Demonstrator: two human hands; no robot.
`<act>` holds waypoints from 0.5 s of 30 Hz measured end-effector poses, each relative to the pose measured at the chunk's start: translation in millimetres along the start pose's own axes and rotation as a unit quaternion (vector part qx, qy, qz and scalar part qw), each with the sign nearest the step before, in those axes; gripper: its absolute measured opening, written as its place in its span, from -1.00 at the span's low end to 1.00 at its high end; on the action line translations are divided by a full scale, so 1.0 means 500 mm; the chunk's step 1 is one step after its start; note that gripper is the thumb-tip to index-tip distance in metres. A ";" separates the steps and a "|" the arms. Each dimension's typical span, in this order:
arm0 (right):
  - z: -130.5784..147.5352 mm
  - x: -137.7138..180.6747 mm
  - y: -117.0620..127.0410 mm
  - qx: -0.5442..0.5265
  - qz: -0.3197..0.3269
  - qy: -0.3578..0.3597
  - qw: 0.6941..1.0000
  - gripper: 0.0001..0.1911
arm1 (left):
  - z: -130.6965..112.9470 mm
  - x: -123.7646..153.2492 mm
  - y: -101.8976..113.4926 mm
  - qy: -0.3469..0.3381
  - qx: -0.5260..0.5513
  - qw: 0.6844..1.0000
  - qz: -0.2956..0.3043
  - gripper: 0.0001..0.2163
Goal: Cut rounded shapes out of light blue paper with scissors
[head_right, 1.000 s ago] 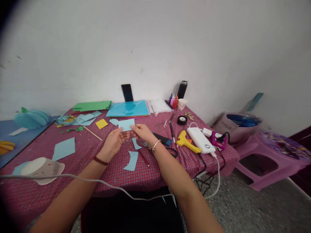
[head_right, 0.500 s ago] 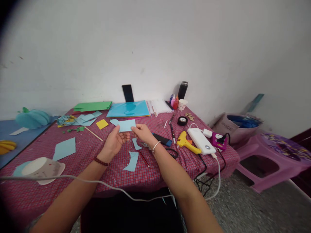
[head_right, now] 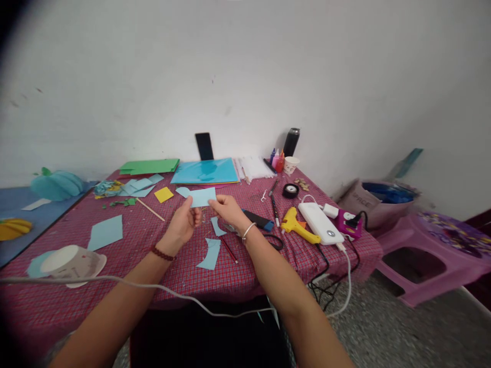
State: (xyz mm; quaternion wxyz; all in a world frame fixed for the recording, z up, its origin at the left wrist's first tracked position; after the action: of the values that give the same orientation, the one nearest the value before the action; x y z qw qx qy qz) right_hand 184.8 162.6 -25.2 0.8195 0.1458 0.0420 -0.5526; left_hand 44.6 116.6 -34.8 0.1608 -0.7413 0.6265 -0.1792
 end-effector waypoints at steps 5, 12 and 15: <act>0.002 0.001 -0.002 0.009 0.003 0.010 1.000 -0.65 | 0.003 0.005 -0.001 -0.022 -0.043 0.999 0.003 -0.66; -0.001 0.000 -0.002 -0.044 0.024 0.002 0.999 -0.65 | 0.002 0.003 0.002 -0.077 -0.071 0.995 -0.004 -0.76; 0.001 0.002 -0.001 -0.083 0.047 -0.012 0.995 -0.71 | 0.000 0.004 0.004 -0.094 -0.075 0.993 0.001 -0.77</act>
State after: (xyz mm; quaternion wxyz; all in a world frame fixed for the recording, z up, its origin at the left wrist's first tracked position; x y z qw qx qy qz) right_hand 184.5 161.2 -25.1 0.8543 0.0723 0.0712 -0.5099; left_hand 43.2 114.3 -35.5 0.1636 -0.7641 0.6210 -0.0612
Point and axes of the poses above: each hand's wrist, its own x-axis away from the middle knuckle, its own y-axis out of the back of the hand, z = x × y, the point moved 1 cm from there along -x, towards the middle knuckle, and after that the axes turned 1 degree about -y, right-handed, at the moved point
